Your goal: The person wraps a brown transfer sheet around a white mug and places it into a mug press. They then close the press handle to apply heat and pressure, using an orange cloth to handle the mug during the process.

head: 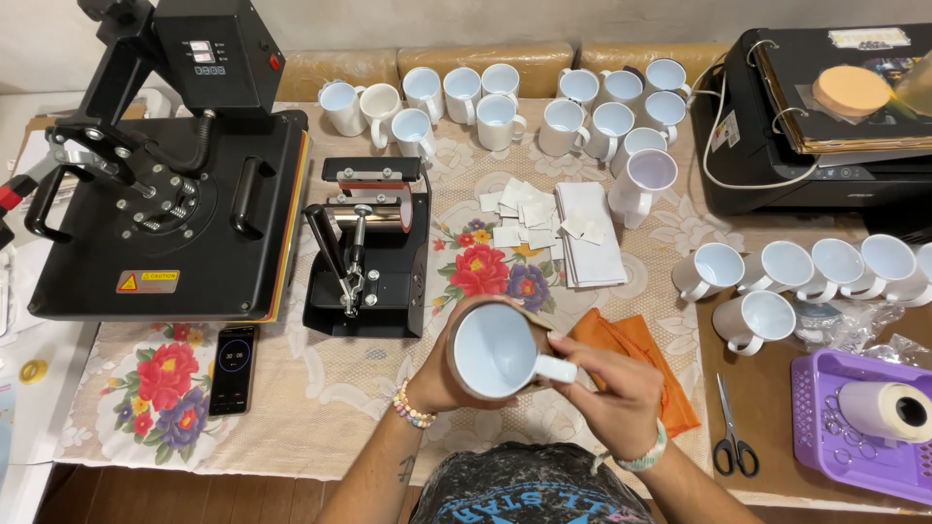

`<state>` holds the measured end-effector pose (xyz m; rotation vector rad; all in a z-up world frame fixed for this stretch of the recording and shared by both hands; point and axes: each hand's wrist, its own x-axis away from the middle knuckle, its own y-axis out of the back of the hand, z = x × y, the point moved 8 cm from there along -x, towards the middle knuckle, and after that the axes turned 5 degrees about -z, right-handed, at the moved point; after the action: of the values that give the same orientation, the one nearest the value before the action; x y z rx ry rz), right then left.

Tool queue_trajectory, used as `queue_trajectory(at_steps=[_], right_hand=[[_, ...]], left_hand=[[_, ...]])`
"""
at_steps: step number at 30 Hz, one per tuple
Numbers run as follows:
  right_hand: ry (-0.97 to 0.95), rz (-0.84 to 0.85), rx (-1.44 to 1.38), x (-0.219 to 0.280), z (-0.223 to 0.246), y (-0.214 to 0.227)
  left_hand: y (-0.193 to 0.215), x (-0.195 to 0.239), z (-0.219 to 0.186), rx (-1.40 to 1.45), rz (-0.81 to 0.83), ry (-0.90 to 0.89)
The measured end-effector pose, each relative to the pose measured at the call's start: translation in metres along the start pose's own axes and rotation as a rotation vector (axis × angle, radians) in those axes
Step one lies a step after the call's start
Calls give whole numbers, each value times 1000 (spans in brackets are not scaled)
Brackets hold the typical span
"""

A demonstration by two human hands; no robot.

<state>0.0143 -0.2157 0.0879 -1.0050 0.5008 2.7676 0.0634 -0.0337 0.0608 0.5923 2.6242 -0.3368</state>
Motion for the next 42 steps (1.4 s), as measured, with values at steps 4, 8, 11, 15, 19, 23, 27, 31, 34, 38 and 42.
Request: queue_trajectory(at_steps=[4,8,11,15,19,23,27,31,34,38,42], right_hand=[[317,18,176,-18,59,10],[497,144,121,-20,84,12],[477,91,80,-20,82,12],[343,0,91,-19,67,22],[334,20,107,-19,65,22],[274,50,65,-29,70,16],[173,43,38,-33,64,14],[125,35,71,-37,64,9],[86,14,100,-41,63,7],[109,43,156,-40,66,4],[96,60,188,-36,62,2]], left_hand=[[-9,-6,-29,81,81,-96],[-15,-10,-53,2,154,-183],[-16,-11,-63,-37,165,-217],[-18,-14,-74,-7,217,-202],[-21,-16,-77,-50,242,-207],[-20,-16,-72,-25,216,-210],[-17,-18,-63,-42,128,-258],[-16,-16,-33,118,-48,-257],[-13,-9,-20,-33,-154,-183],[-14,0,2,-250,-108,-28],[-15,-3,-4,-191,-115,-10]])
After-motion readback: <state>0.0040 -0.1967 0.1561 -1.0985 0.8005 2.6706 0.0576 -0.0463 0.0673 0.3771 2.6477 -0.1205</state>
